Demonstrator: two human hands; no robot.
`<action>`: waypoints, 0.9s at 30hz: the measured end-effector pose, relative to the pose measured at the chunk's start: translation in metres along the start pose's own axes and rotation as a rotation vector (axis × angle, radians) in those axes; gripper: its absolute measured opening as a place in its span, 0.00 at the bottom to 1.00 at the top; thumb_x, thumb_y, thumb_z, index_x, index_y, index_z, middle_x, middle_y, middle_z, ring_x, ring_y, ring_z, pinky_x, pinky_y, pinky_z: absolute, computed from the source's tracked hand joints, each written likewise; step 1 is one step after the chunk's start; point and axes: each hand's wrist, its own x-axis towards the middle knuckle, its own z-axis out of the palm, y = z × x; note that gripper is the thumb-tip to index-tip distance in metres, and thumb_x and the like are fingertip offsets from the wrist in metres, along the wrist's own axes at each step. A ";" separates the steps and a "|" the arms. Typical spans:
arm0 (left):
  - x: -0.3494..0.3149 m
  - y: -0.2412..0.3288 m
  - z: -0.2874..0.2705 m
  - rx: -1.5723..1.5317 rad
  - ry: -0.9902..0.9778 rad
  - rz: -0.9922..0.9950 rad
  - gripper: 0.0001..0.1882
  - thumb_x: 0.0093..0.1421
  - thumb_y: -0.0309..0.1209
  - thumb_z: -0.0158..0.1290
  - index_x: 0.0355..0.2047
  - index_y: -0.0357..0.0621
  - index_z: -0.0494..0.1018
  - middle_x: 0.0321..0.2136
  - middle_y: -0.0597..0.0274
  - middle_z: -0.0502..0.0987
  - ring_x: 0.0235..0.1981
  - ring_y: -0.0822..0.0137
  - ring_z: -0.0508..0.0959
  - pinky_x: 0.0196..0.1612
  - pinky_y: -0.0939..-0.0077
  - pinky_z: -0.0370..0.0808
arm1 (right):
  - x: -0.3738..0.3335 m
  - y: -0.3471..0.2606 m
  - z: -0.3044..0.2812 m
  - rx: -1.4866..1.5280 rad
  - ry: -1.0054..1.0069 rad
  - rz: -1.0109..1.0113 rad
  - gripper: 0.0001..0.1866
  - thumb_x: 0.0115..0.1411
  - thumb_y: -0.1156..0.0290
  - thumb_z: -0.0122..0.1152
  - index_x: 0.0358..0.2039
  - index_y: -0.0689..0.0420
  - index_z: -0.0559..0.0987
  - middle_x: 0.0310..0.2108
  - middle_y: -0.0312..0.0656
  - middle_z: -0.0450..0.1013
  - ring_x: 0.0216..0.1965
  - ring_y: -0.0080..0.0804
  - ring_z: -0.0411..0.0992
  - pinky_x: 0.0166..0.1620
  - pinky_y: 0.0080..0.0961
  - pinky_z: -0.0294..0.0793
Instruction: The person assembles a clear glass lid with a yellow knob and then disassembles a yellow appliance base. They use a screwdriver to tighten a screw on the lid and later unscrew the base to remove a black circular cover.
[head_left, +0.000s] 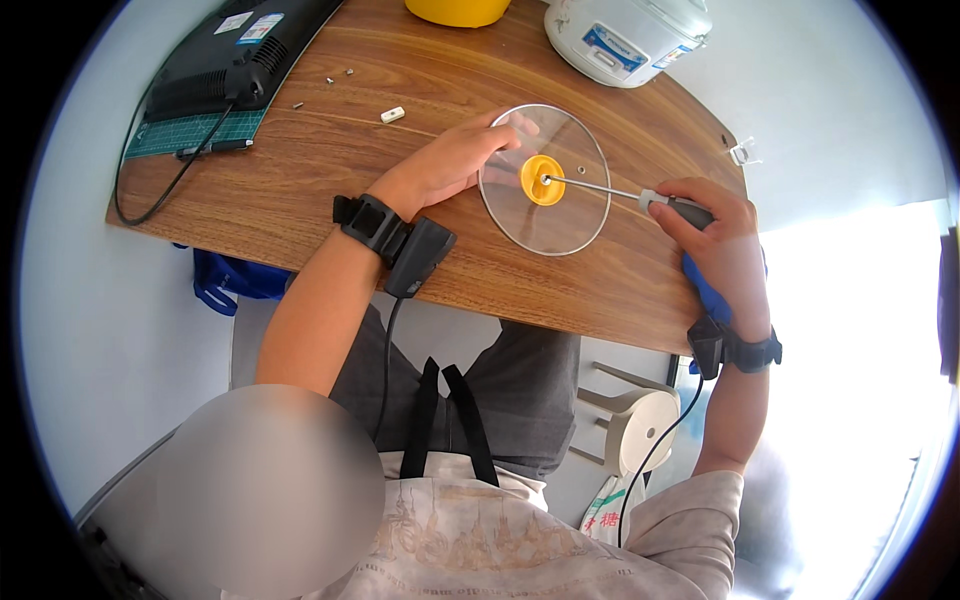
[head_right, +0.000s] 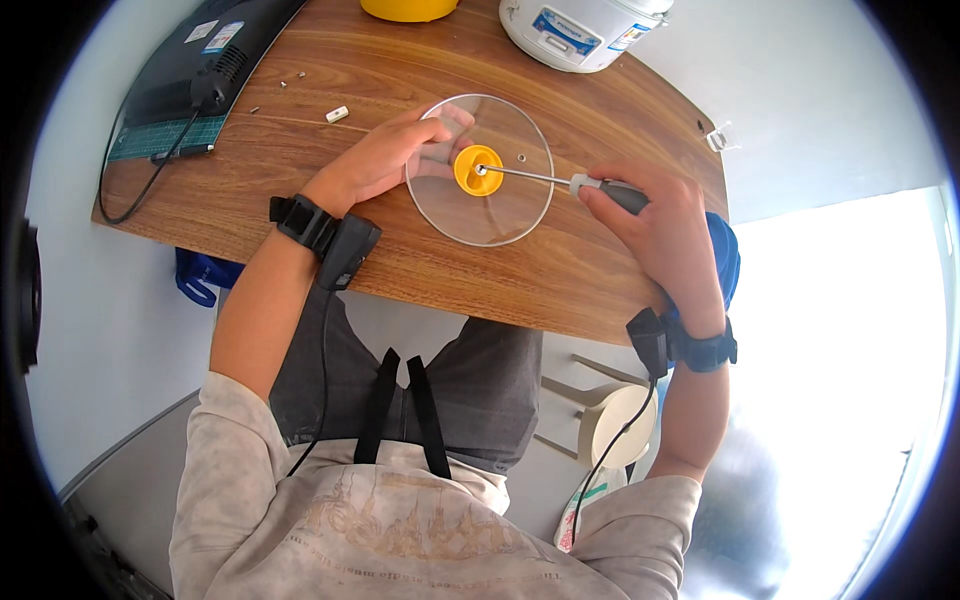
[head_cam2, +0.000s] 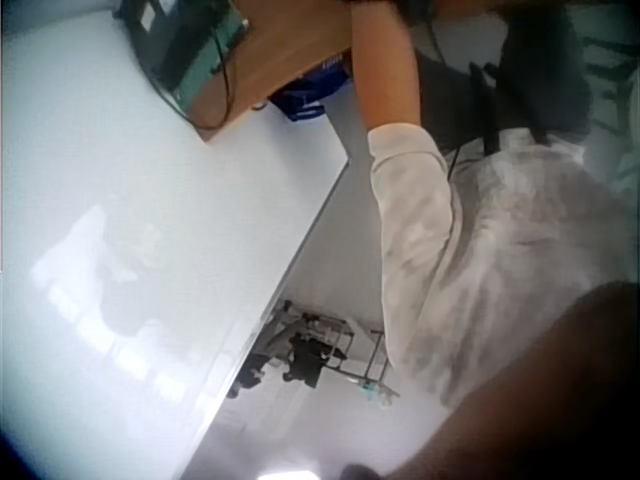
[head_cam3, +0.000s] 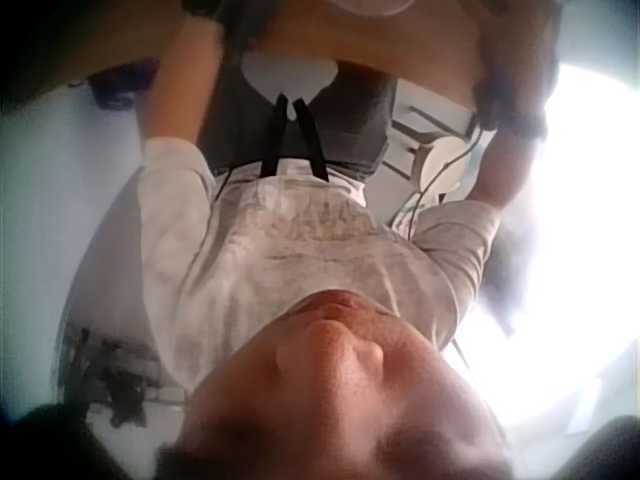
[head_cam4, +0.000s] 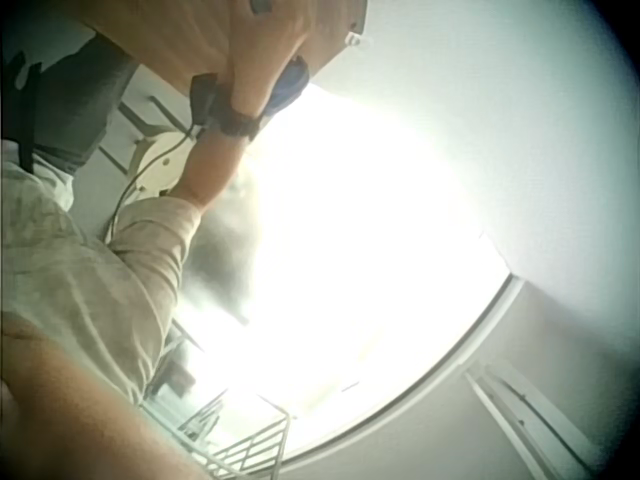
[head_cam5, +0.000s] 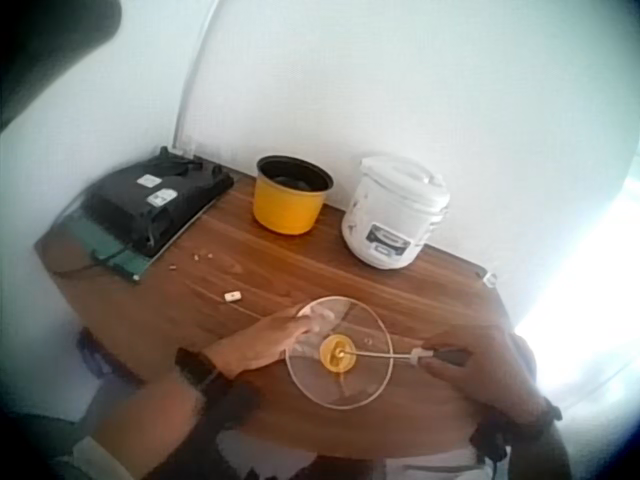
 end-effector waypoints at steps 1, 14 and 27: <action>0.000 0.000 0.001 -0.006 -0.001 0.006 0.22 0.70 0.31 0.43 0.62 0.36 0.65 0.56 0.53 0.71 0.55 0.63 0.75 0.61 0.65 0.76 | 0.000 0.000 0.000 0.002 -0.003 0.009 0.14 0.58 0.61 0.72 0.39 0.57 0.86 0.35 0.43 0.83 0.34 0.34 0.81 0.41 0.26 0.79; 0.000 0.001 0.002 0.020 -0.002 0.029 0.22 0.70 0.31 0.43 0.62 0.35 0.65 0.56 0.52 0.70 0.55 0.62 0.75 0.61 0.65 0.75 | -0.002 -0.002 0.000 -0.061 0.001 -0.047 0.12 0.59 0.64 0.71 0.39 0.58 0.86 0.35 0.43 0.82 0.36 0.36 0.80 0.42 0.28 0.79; 0.002 -0.003 -0.003 0.027 -0.017 0.008 0.23 0.69 0.31 0.43 0.63 0.35 0.63 0.57 0.51 0.70 0.56 0.62 0.74 0.61 0.65 0.75 | 0.020 -0.018 -0.017 -0.209 -0.138 -0.382 0.09 0.56 0.71 0.70 0.36 0.57 0.81 0.34 0.42 0.77 0.32 0.40 0.77 0.37 0.33 0.76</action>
